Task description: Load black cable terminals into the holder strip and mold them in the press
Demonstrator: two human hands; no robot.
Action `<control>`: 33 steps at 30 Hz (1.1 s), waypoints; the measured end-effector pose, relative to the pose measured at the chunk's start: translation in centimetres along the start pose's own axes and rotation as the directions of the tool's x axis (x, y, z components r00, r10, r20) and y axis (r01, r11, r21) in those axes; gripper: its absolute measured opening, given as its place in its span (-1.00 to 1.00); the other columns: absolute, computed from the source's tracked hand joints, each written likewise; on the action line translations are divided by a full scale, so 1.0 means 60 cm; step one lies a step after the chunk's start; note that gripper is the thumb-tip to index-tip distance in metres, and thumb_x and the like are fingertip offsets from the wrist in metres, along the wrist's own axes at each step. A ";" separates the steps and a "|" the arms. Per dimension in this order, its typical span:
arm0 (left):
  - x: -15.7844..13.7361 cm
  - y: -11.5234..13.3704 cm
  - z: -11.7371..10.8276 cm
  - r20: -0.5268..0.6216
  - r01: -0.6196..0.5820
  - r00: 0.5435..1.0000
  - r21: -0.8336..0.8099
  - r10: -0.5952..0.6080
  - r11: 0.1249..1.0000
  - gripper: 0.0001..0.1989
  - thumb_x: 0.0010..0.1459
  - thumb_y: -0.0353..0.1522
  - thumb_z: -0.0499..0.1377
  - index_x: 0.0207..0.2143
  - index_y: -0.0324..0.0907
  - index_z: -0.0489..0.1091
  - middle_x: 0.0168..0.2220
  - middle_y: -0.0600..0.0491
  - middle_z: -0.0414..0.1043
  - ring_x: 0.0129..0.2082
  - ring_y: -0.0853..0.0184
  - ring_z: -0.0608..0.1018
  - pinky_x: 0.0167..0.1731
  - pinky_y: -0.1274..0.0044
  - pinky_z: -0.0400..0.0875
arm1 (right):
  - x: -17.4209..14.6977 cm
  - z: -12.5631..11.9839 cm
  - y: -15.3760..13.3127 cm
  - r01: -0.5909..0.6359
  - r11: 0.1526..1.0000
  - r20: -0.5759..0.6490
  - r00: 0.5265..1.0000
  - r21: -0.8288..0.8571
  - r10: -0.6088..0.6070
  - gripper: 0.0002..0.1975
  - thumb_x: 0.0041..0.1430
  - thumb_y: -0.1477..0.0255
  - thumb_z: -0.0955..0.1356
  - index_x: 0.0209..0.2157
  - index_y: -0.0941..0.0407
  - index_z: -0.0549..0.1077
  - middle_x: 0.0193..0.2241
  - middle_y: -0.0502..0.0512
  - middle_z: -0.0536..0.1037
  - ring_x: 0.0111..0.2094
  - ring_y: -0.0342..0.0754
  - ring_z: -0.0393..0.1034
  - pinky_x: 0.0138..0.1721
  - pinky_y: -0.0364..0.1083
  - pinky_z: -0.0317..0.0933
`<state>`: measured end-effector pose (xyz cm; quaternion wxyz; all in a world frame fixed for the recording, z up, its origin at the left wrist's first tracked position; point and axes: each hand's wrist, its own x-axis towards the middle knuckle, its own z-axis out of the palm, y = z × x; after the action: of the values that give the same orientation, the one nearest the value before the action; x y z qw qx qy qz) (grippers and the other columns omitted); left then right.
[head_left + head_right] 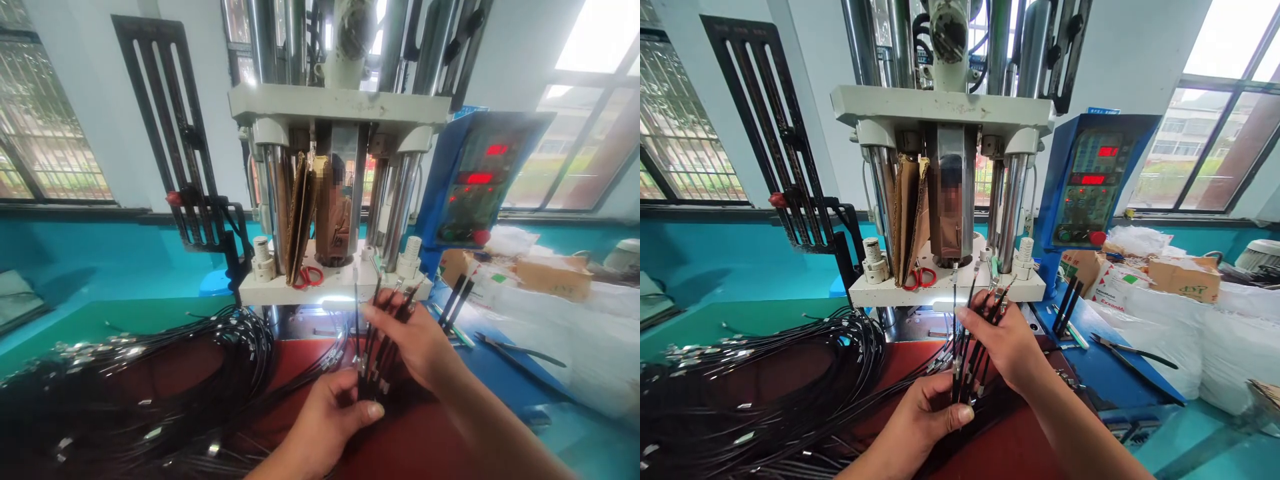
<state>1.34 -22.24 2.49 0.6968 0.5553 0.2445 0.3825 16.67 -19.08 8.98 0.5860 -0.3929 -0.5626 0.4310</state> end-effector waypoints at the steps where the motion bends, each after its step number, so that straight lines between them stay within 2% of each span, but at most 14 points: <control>1: 0.000 0.001 -0.001 0.005 -0.015 1.000 0.026 0.015 1.000 -0.75 0.00 -0.26 0.30 -0.31 -0.25 0.50 -0.37 0.06 0.38 -0.35 0.35 0.31 -0.30 0.54 0.15 | 0.001 0.001 0.002 -0.013 1.000 -0.022 1.000 0.021 0.013 -0.79 0.10 0.29 0.42 -0.44 0.10 0.36 -0.55 -0.13 0.27 -0.49 -0.19 0.14 -0.42 -0.15 0.08; 4: -0.001 0.004 -0.001 0.016 -0.045 0.999 0.112 0.043 0.993 -0.74 0.02 -0.25 0.27 -0.32 -0.27 0.49 -0.40 0.07 0.34 -0.36 0.35 0.29 -0.32 0.54 0.15 | 0.004 0.001 0.003 -0.032 0.999 -0.043 0.999 0.004 0.032 -0.82 0.10 0.27 0.41 -0.37 0.08 0.41 -0.55 -0.13 0.29 -0.50 -0.20 0.13 -0.44 -0.16 0.06; 7: 0.000 0.002 -0.001 0.006 -0.046 0.999 0.196 0.045 0.979 -0.75 0.00 -0.24 0.29 -0.35 -0.26 0.49 -0.41 0.08 0.35 -0.36 0.34 0.30 -0.31 0.53 0.17 | 0.005 -0.001 -0.009 0.025 0.991 0.023 0.999 -0.129 -0.023 -0.80 0.09 0.26 0.41 -0.43 0.11 0.45 -0.54 -0.09 0.34 -0.46 -0.17 0.18 -0.40 -0.14 0.11; 10: -0.001 -0.003 -0.003 -0.012 -0.011 1.000 0.188 0.014 0.982 -0.73 -0.01 -0.23 0.30 -0.31 -0.24 0.48 -0.39 0.07 0.38 -0.36 0.33 0.35 -0.30 0.52 0.21 | 0.001 -0.004 -0.027 0.051 0.972 0.134 0.991 -0.231 -0.020 -0.81 0.07 0.28 0.42 -0.46 0.11 0.49 -0.50 -0.04 0.44 -0.42 -0.11 0.30 -0.34 -0.11 0.20; 12: -0.001 0.000 -0.007 -0.017 -0.014 1.000 0.143 0.017 0.990 -0.63 -0.08 -0.25 0.35 -0.21 -0.21 0.47 -0.33 0.04 0.42 -0.31 0.30 0.40 -0.26 0.50 0.25 | -0.002 -0.006 -0.037 0.045 0.966 0.170 0.986 -0.254 -0.002 -0.84 0.05 0.29 0.43 -0.41 0.09 0.52 -0.47 -0.02 0.49 -0.40 -0.09 0.35 -0.33 -0.09 0.24; 15: 0.004 0.031 -0.015 -0.135 -0.091 0.986 0.059 0.098 0.994 -0.48 -0.05 -0.24 0.34 -0.01 -0.12 0.39 -0.12 -0.02 0.43 -0.18 0.24 0.44 -0.13 0.43 0.28 | -0.005 -0.006 -0.044 0.027 0.977 0.212 0.977 -0.210 0.019 -0.86 0.07 0.30 0.42 -0.38 0.07 0.54 -0.45 -0.01 0.51 -0.39 -0.08 0.39 -0.32 -0.08 0.28; 17: 0.015 0.070 -0.017 -0.231 -0.187 0.954 0.037 0.190 0.982 -0.56 0.11 -0.20 0.21 0.05 -0.09 0.35 0.00 -0.05 0.39 -0.05 0.21 0.42 -0.02 0.39 0.26 | -0.005 -0.004 -0.047 0.044 0.980 0.266 0.964 -0.195 0.009 -0.88 0.09 0.31 0.40 -0.38 0.07 0.54 -0.44 0.00 0.53 -0.37 -0.06 0.41 -0.28 -0.05 0.29; 18: 0.022 0.093 -0.016 -0.234 -0.241 0.941 0.045 0.245 0.969 -0.59 0.16 -0.20 0.16 0.05 -0.10 0.35 0.03 -0.07 0.38 0.01 0.20 0.39 0.03 0.37 0.23 | -0.004 -0.003 -0.048 0.061 0.977 0.284 0.959 -0.202 -0.001 -0.89 0.10 0.33 0.40 -0.40 0.06 0.54 -0.43 0.00 0.53 -0.35 -0.05 0.41 -0.26 -0.04 0.29; 20: 0.038 0.136 -0.011 -0.195 -0.338 0.916 0.092 0.350 0.937 -0.63 0.19 -0.21 0.14 0.03 -0.11 0.37 0.00 -0.07 0.41 0.02 0.21 0.40 0.06 0.36 0.21 | -0.004 0.000 -0.051 0.085 0.973 0.293 0.956 -0.213 -0.019 -0.92 0.10 0.35 0.40 -0.40 0.06 0.53 -0.42 0.00 0.54 -0.32 -0.03 0.41 -0.22 -0.02 0.27; 23: 0.060 0.173 0.001 -0.179 -0.401 0.884 0.187 0.432 0.897 -0.74 0.14 -0.28 0.21 -0.11 -0.13 0.46 -0.17 0.00 0.50 -0.13 0.29 0.48 -0.02 0.40 0.29 | -0.003 0.002 -0.051 0.085 0.973 0.275 0.961 -0.215 -0.024 -0.92 0.10 0.37 0.40 -0.41 0.07 0.52 -0.42 0.00 0.53 -0.33 -0.03 0.40 -0.20 -0.02 0.26; 26: 0.070 0.173 0.009 -0.210 -0.410 0.870 0.197 0.447 0.891 -0.78 0.08 -0.34 0.26 -0.17 -0.14 0.48 -0.20 0.03 0.50 -0.17 0.32 0.49 -0.06 0.42 0.32 | -0.003 0.001 -0.046 0.088 0.979 0.260 0.965 -0.186 -0.037 -0.92 0.11 0.35 0.40 -0.40 0.06 0.51 -0.41 -0.01 0.53 -0.33 -0.05 0.40 -0.18 -0.02 0.26; 29: 0.072 0.159 0.007 -0.198 -0.373 0.899 0.126 0.392 0.919 -0.70 0.05 -0.36 0.28 -0.11 -0.12 0.43 -0.17 0.04 0.47 -0.16 0.34 0.47 -0.08 0.45 0.31 | -0.006 -0.002 -0.040 0.087 0.988 0.272 0.961 -0.126 -0.050 -0.91 0.12 0.35 0.39 -0.34 0.06 0.51 -0.35 0.00 0.54 -0.24 -0.03 0.40 -0.11 -0.01 0.24; 31: 0.071 0.152 0.003 -0.196 -0.336 0.914 0.129 0.356 0.933 -0.81 0.07 -0.33 0.27 -0.23 -0.18 0.44 -0.28 0.06 0.45 -0.25 0.38 0.45 -0.15 0.48 0.30 | -0.008 -0.004 -0.039 0.067 0.987 0.264 0.964 -0.148 -0.026 -0.88 0.11 0.32 0.40 -0.35 0.08 0.50 -0.37 0.01 0.53 -0.27 -0.03 0.41 -0.14 -0.01 0.25; 33: 0.069 0.148 0.000 -0.226 -0.325 0.906 0.169 0.357 0.931 -0.85 0.10 -0.30 0.24 -0.35 -0.21 0.42 -0.36 0.09 0.41 -0.32 0.41 0.41 -0.19 0.52 0.27 | -0.009 -0.005 -0.040 0.042 0.982 0.193 0.981 -0.186 -0.006 -0.82 0.09 0.28 0.41 -0.33 0.09 0.47 -0.41 -0.01 0.52 -0.34 -0.06 0.40 -0.23 -0.04 0.27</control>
<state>1.44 -18.09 11.37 0.5452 0.5794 0.2543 0.5499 17.15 -20.38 11.05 0.4942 -0.3968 -0.6594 0.4043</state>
